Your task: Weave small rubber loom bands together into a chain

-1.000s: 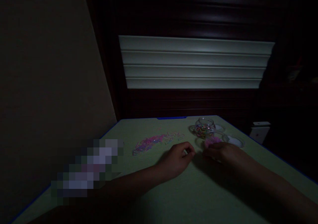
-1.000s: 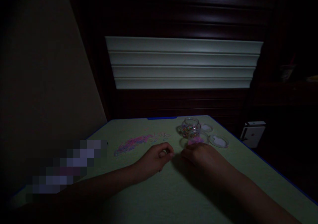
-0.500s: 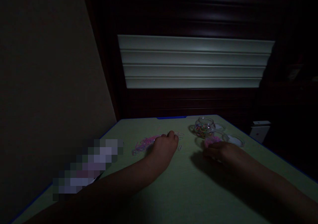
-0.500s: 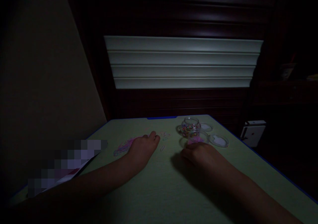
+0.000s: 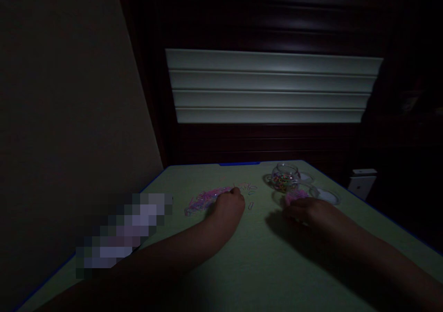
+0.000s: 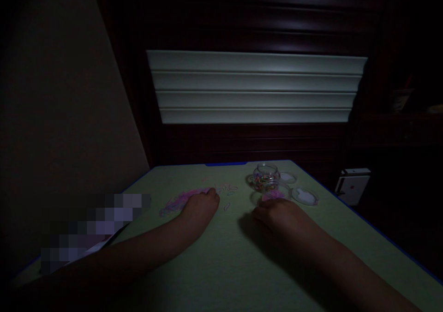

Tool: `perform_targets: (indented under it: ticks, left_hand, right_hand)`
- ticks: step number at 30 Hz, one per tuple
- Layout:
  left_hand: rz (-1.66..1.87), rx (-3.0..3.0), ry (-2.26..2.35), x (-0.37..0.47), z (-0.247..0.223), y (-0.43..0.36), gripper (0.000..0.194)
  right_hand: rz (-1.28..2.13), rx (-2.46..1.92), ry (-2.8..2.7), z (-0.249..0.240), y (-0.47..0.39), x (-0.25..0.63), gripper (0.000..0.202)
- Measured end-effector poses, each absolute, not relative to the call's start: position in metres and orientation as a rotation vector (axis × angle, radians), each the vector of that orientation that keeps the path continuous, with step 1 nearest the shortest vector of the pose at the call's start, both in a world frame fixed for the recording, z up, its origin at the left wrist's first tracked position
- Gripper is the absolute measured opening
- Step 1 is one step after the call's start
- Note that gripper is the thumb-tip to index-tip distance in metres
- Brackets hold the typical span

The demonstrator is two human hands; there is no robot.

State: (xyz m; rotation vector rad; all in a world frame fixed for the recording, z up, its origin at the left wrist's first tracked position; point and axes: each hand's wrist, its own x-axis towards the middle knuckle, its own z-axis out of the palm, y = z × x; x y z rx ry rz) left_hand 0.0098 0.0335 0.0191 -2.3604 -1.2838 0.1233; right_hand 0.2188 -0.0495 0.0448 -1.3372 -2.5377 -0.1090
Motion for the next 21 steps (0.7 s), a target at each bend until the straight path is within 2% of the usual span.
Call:
perform_targets:
  ticks: [21]
  left_hand:
    - [0.111, -2.419, -1.226, 0.013, 0.0236, 0.031, 0.024]
  right_hand:
    - [-0.121, -1.35, -2.536, 0.047, -0.0508, 0.2162, 0.017]
